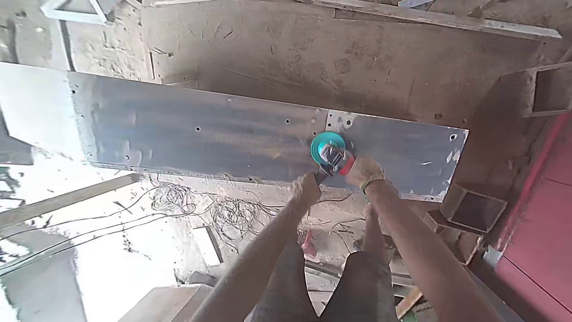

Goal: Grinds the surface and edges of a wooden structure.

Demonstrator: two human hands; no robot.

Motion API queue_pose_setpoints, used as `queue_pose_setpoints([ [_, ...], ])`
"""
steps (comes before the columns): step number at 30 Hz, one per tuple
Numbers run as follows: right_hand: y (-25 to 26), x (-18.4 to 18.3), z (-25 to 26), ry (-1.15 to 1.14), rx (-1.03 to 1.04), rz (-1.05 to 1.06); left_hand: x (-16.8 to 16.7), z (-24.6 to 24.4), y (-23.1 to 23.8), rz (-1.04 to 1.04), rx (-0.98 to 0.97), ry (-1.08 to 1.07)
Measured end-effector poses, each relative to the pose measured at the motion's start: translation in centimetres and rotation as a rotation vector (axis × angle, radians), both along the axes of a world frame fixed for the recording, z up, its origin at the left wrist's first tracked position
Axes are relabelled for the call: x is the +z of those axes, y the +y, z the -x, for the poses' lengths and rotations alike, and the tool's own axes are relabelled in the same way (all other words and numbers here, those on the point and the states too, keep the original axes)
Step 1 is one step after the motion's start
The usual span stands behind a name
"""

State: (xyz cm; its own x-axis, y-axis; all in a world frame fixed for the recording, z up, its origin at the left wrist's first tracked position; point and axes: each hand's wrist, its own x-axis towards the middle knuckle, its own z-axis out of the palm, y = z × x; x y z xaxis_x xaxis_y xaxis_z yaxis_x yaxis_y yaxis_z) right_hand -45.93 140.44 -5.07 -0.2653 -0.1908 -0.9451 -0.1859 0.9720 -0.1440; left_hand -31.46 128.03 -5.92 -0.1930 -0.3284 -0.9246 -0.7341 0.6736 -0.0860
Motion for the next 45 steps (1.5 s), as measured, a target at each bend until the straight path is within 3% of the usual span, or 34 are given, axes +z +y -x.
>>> queue_pose_setpoints([
  [6, 3.0, -1.0, -6.3, -0.032, 0.041, -0.001, -0.2, -6.4, 3.8, 0.031, 0.08, -0.092],
  [15, 5.5, -1.8, -9.5, -0.051, 0.126, -0.014, 0.3, -9.8, 7.9, 0.004, 0.207, -0.117],
  [24, 2.5, -0.7, -3.1, 0.022, 0.206, -0.005, -0.2, -4.5, 6.4, -0.018, 0.254, -0.051],
  [28, 2.4, -0.8, -1.4, 0.046, 0.1, -0.011, -0.2, -1.8, 4.1, -0.035, 0.112, -0.011],
  [33, 0.9, -1.8, 2.2, 0.12, -0.186, 0.002, 0.5, 6.0, -1.0, 0.0, -0.102, 0.044],
  [38, -1.7, -2.3, 5.8, 0.173, -0.279, -0.028, -0.4, 11.8, -5.4, 0.052, -0.319, 0.101],
  [41, -0.8, -1.7, 4.6, 0.148, -0.208, -0.024, -0.3, 9.3, -4.0, 0.012, -0.23, 0.107],
  [45, 1.4, -1.0, -0.7, 0.054, -0.082, -0.005, 0.2, 1.2, 0.1, -0.017, -0.055, 0.04],
])
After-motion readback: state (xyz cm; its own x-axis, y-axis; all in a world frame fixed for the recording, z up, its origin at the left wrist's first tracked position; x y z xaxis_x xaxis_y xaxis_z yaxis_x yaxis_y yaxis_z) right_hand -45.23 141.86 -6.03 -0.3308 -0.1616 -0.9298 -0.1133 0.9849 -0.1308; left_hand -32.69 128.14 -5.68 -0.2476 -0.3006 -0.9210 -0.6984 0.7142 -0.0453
